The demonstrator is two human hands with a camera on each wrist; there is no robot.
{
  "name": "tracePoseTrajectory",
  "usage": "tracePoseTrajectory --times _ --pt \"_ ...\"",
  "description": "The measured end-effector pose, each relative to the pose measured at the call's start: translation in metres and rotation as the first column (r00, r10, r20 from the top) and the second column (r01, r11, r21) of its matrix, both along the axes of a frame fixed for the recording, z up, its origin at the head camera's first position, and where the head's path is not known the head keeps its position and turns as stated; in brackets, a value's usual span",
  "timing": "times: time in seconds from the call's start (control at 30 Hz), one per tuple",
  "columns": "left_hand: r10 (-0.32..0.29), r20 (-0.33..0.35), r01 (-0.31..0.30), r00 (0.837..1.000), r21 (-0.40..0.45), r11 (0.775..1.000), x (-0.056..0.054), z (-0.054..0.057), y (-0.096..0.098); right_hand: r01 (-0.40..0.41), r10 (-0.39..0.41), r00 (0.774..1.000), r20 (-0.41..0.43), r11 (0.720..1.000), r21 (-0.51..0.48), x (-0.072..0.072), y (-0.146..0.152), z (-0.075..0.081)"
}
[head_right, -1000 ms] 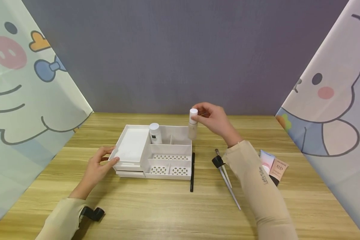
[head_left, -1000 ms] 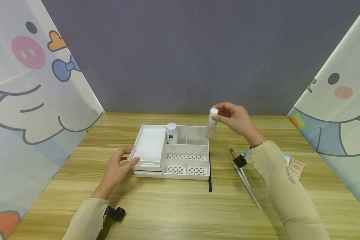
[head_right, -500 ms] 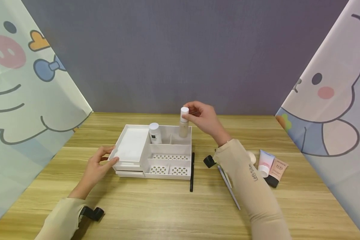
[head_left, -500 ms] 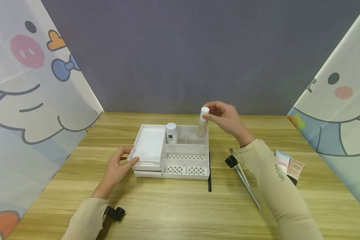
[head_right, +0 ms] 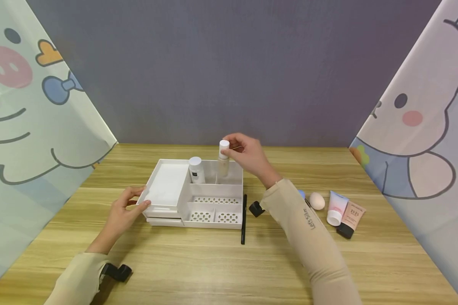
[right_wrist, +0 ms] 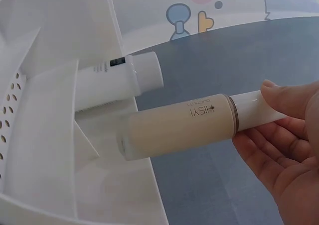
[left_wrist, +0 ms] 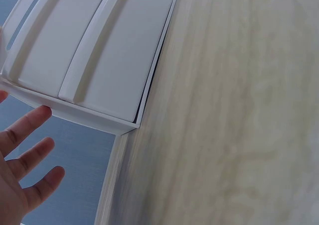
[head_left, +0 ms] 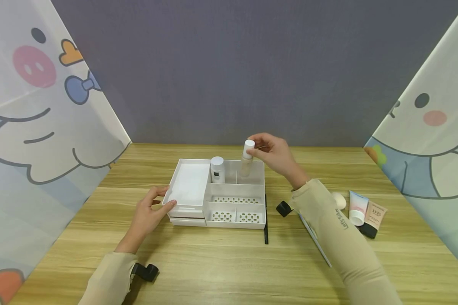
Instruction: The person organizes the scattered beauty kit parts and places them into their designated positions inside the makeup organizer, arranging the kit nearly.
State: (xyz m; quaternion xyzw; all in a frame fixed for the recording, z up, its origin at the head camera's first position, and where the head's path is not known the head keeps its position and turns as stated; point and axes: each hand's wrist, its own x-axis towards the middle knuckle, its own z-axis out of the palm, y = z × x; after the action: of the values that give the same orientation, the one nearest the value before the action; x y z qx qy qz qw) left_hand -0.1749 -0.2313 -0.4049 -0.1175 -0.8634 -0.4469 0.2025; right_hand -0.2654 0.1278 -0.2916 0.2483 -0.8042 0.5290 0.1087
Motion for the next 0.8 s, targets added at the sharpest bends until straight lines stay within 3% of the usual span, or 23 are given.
tracePoseTrajectory --times 0.4,0.8 --pt "0.003 -0.001 -0.003 1.000 0.011 1.000 0.001 0.002 0.001 -0.039 0.039 0.999 -0.005 0.998 -0.056 -0.003 -0.021 -0.012" --pt "0.010 -0.006 -0.010 1.000 -0.003 1.000 0.000 0.000 0.000 -0.025 0.026 1.000 0.015 0.998 -0.058 0.001 -0.037 -0.021"
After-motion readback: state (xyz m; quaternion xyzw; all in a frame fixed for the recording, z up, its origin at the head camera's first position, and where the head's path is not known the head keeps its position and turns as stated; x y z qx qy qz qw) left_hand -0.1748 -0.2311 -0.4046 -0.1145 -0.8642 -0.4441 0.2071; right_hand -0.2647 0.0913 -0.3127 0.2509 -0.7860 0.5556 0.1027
